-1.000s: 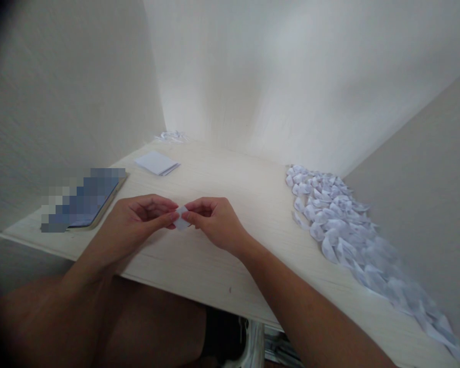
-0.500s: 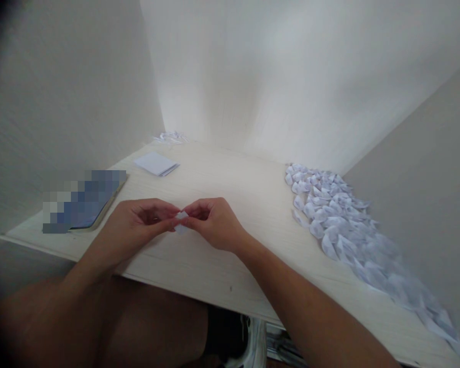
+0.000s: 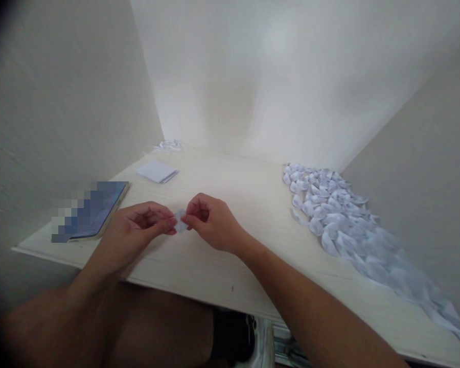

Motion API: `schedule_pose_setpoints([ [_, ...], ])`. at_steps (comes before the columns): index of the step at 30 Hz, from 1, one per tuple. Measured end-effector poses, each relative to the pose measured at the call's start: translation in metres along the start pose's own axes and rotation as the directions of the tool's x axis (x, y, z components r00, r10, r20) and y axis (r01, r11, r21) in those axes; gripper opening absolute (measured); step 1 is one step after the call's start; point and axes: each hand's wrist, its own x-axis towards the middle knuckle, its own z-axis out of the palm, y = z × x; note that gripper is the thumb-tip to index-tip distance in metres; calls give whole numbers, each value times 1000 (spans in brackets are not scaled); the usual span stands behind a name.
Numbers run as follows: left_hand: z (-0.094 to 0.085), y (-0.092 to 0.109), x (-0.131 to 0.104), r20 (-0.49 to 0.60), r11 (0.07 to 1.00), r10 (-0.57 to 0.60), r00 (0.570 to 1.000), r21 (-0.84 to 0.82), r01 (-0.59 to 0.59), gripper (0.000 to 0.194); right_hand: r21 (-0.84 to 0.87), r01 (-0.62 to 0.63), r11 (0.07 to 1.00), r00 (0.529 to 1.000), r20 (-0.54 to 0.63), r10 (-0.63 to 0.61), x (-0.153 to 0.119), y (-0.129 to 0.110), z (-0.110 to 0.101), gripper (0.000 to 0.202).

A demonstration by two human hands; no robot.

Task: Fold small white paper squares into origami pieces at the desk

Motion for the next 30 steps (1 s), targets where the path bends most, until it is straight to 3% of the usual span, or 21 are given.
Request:
schedule_pose_setpoints([
  [7, 1, 4, -1, 85, 989, 105, 991, 93, -113, 21, 138, -72, 988, 996, 55, 65, 0, -5, -2, 28],
  [11, 0, 5, -2, 54, 994, 73, 996, 82, -77, 23, 152, -76, 985, 993, 95, 62, 0, -4, -3, 32],
  [16, -5, 5, -3, 39, 998, 40, 998, 57, -42, 31, -56, 91, 994, 993, 78, -87, -1, -3, -4, 30],
  [21, -6, 6, -1, 20, 986, 133, 991, 98, -134, 23, -332, 270, 904, 963, 66, -263, -4, -9, -7, 16],
  [26, -5, 6, -1, -35, 978, 168, 985, 131, -162, 19, -332, 280, 901, 958, 42, -283, -4, -8, -8, 19],
  [30, -5, 3, -1, -23, 973, 197, 980, 125, -192, 16, -227, 178, 957, 983, -11, -185, -3, -7, -7, 21],
])
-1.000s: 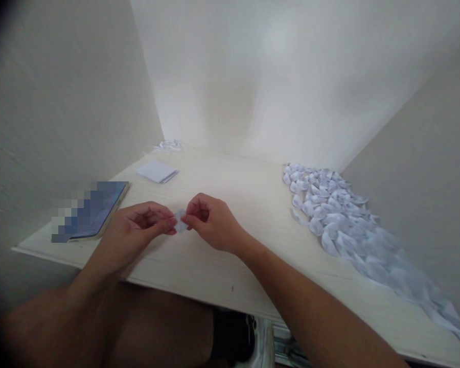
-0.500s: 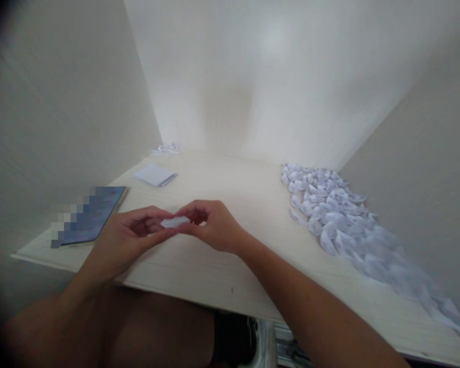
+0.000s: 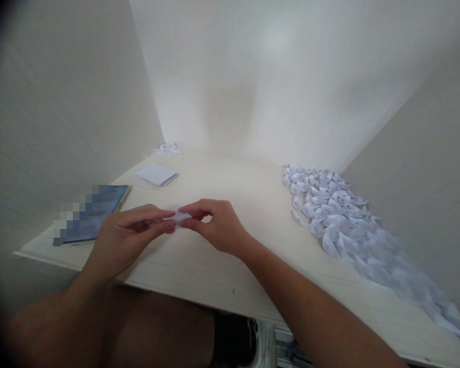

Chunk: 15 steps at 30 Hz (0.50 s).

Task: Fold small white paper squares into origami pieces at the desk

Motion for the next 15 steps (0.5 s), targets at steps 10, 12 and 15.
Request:
schedule_pose_setpoints([
  [10, 3, -2, 0, -64, 995, 89, 994, 49, -86, 14, 334, -158, 929, 977, -83, 196, 3, 7, 5, 30],
  [12, 3, -1, 0, -52, 987, 154, 987, 51, -151, 17, 417, -173, 893, 977, -40, 208, 3, 6, 4, 30],
  [15, 2, -1, -1, -18, 970, 231, 973, 85, -229, 19, 505, -183, 844, 981, 41, 189, 4, 2, 2, 26],
])
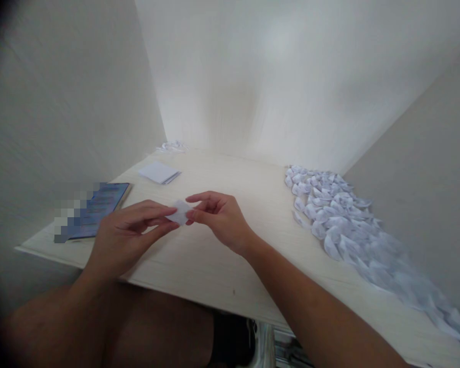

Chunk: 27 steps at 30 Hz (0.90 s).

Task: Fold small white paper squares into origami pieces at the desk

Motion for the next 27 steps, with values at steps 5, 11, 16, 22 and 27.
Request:
schedule_pose_setpoints([
  [5, -2, 0, -1, 21, 998, 14, 1000, 53, -15, 18, 5, -47, 999, 998, 48, 47, -1, -2, -1, 16],
  [11, -3, -3, -2, 15, 997, -64, 998, -42, 65, 17, -3, -104, 995, 994, 40, 104, -3, -2, 2, 31],
  [16, -1, -4, -1, -1, 992, -91, 996, -88, 90, 14, -142, 3, 990, 999, -37, -8, -4, 1, 5, 25],
  [22, 6, -3, 0, -22, 992, -70, 997, -105, 67, 11, -161, 59, 985, 997, -44, -67, -4, 3, 9, 19],
  [27, 10, 1, -2, 3, 958, -249, 968, -144, 247, 19, -287, 137, 948, 987, -38, -154, -5, 1, 11, 16],
])
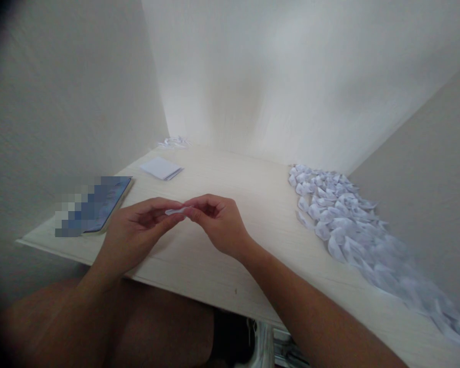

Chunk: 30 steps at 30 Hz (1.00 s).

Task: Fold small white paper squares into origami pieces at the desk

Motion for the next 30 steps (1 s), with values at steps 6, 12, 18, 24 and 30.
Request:
schedule_pose_setpoints([
  [6, -7, 7, 0, 56, 980, -158, 986, -110, 163, 28, -112, 60, 992, 998, 37, -56, 2, -5, -5, 15],
  [12, -12, 5, 0, 125, 927, -282, 951, -221, 304, 33, 56, -89, 994, 994, 71, 85, 4, -1, -6, 25],
  [18, -5, 0, -2, 93, 856, -335, 938, -385, 344, 29, 155, -155, 976, 985, 100, 140, 2, -2, -4, 23],
  [24, -4, 1, -3, 111, 818, -354, 929, -445, 365, 24, 235, -174, 956, 985, 51, 167, 2, -1, -2, 16],
  [30, -4, 5, -2, 105, 771, -378, 920, -515, 375, 18, 135, -61, 989, 998, 42, 56, 0, -4, -3, 7],
])
